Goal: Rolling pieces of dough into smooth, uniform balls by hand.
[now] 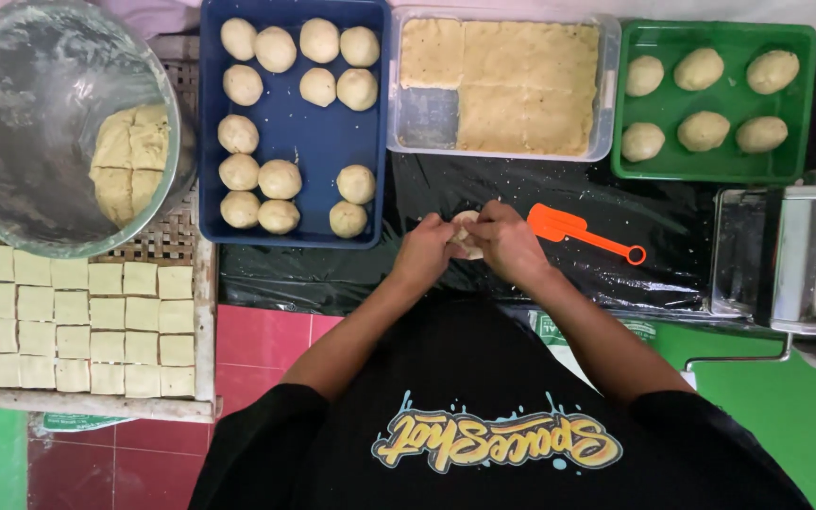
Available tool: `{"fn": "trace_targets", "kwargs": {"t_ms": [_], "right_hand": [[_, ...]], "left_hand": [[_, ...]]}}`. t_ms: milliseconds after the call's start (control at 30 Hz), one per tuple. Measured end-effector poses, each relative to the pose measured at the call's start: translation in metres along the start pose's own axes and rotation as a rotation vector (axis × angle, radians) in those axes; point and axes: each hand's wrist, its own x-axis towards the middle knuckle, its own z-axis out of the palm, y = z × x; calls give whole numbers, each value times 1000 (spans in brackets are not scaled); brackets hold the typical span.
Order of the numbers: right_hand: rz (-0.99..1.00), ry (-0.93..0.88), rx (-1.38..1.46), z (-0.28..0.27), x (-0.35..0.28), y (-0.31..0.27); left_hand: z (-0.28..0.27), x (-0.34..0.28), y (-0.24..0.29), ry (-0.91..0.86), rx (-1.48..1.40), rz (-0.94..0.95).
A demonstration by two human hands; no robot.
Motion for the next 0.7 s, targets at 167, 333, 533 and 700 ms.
{"fn": "trace_targets", "kwargs": {"t_ms": [167, 333, 533, 700], "right_hand": [[38, -59, 128, -46, 1, -31], [351, -273, 249, -81, -5, -41], [332, -223, 272, -53, -16, -35], [168, 37, 524, -69, -21, -46]], "left_hand": [[-32, 3, 14, -107, -107, -21], [-81, -5, 57, -191, -52, 69], [-50, -1, 35, -152, 81, 165], [-112, 0, 60, -103, -311, 198]]}}
